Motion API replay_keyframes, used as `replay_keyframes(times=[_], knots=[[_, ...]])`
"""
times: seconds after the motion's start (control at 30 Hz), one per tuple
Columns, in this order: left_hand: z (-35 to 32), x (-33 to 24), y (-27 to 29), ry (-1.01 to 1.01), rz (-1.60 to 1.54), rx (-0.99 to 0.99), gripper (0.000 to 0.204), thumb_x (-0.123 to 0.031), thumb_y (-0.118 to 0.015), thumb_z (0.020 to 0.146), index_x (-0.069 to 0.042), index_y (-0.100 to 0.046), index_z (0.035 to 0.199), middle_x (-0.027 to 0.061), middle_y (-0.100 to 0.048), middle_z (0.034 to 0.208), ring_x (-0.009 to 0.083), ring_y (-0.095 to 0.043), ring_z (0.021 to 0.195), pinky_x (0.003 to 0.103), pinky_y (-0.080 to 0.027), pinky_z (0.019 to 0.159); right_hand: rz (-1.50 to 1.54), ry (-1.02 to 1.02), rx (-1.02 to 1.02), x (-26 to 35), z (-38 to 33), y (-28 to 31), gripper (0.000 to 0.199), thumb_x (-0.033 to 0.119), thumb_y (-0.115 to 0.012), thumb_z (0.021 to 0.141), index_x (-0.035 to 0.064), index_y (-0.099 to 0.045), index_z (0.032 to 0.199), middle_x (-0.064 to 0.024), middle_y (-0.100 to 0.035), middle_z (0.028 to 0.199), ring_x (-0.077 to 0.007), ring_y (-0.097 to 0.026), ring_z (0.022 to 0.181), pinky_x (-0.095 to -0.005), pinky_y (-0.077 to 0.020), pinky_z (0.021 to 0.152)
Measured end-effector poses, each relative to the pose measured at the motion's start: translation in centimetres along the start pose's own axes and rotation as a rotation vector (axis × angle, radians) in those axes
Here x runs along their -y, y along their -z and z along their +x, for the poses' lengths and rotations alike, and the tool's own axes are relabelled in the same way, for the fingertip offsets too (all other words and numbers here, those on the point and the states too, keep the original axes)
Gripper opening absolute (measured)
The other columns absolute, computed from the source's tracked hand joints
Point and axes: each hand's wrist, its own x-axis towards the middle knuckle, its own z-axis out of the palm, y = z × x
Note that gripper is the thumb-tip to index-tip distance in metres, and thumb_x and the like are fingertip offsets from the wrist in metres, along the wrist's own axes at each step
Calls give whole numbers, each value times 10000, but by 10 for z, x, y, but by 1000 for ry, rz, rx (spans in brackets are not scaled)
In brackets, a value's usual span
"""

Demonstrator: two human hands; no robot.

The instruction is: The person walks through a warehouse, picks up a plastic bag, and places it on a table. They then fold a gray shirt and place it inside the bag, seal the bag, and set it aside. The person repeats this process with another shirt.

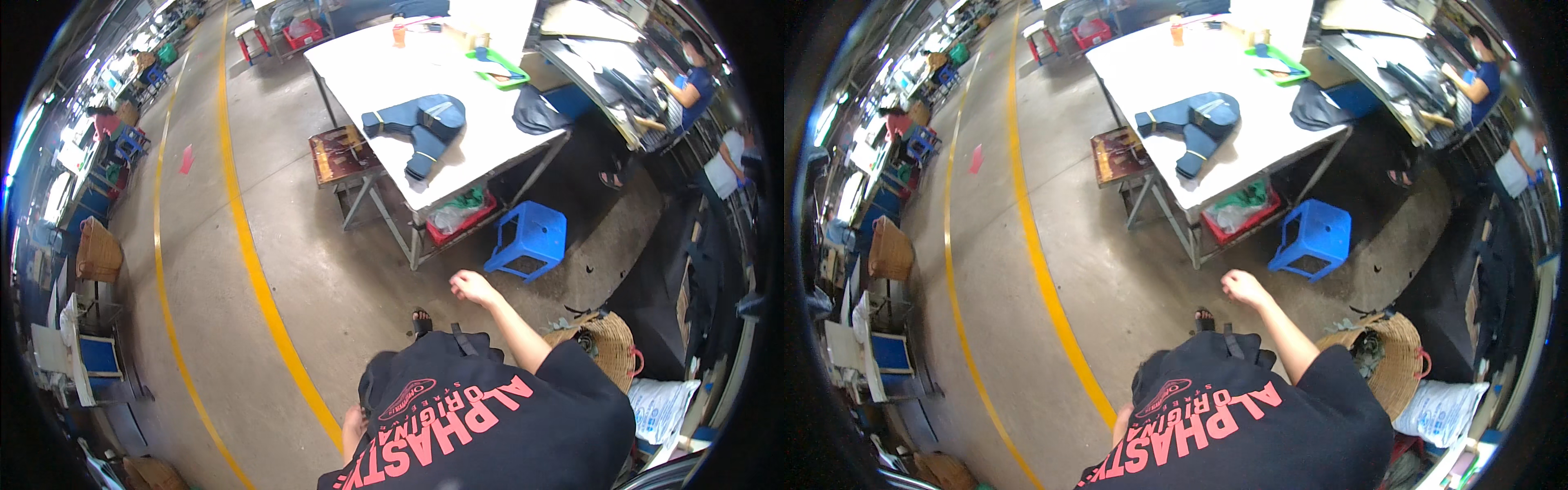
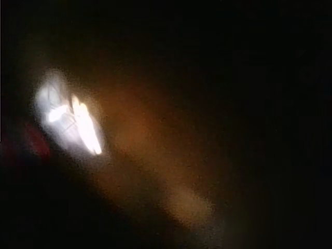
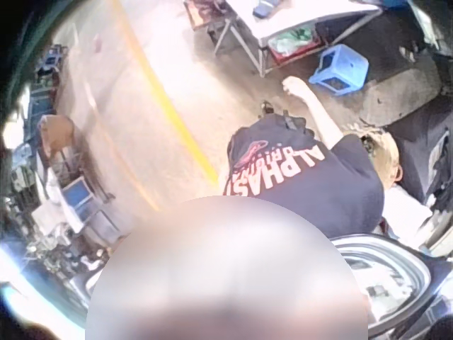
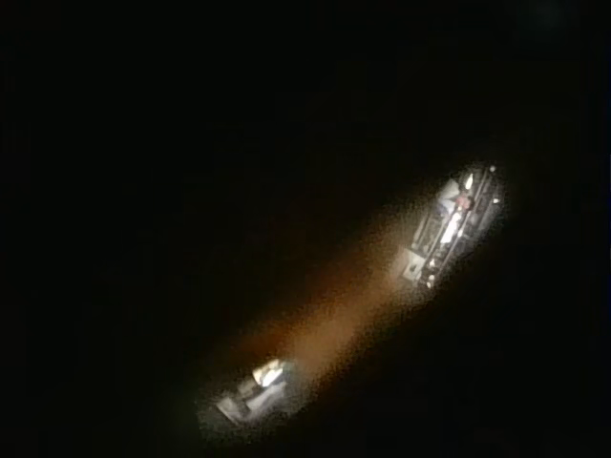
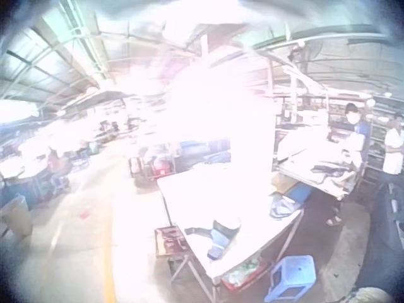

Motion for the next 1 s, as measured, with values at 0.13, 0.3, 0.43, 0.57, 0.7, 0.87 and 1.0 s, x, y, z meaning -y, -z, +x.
replay_keyframes(times=[0.13,0.3,0.43,0.57,0.7,0.87,1.0], knots=[[33,-76,13,-106,-237,22,363,-356,-477,1036,-186,-644,1310,-26,-653,994,138,-577,773,331,-474,655,-507,526,7,184,102,-37,302,294,-559,1012,45,-689,1120,-125,-701,1021,-263,-668,996,-386,-529,909],[94,-142,53,-63,-397,21,388,-367,-488,1035,-168,-608,1346,20,-661,1053,177,-603,819,358,-488,706,-694,722,-305,364,240,-56,320,279,-589,951,115,-695,1204,-156,-673,1166,-317,-630,1145,-426,-492,994],[143,-194,109,34,-362,-16,405,-373,-495,1031,-162,-588,1364,42,-670,1082,195,-624,853,375,-490,722,-383,664,-548,438,362,-46,427,259,-601,947,125,-600,1353,-155,-664,1176,-265,-633,1063,-412,-520,931],[197,-265,184,123,-288,-28,424,-380,-501,1028,-155,-569,1381,65,-680,1111,214,-645,886,391,-492,738,-447,529,-800,466,445,-29,397,244,-586,948,100,-606,1318,-167,-663,1183,-287,-637,1071,-419,-514,940],[264,-361,257,150,-218,-27,445,-387,-508,1024,-149,-550,1398,87,-690,1140,233,-666,920,408,-493,753,-498,367,-993,478,490,-15,392,235,-580,951,84,-610,1311,-184,-666,1184,-298,-641,1081,-429,-513,947],[354,-529,302,99,-48,-34,454,-382,-514,1021,-145,-539,1407,107,-696,1175,248,-684,945,434,-493,773,-546,224,-1202,501,550,7,385,224,-571,955,63,-615,1302,-204,-669,1186,-313,-646,1093,-442,-512,956],[403,-674,304,-49,-39,-29,436,-332,-506,1026,-122,-538,1407,119,-696,1197,245,-690,893,387,-494,733,-567,121,-1321,520,611,10,381,216,-565,957,46,-618,1294,-220,-671,1187,-325,-650,1103,-452,-510,964]])
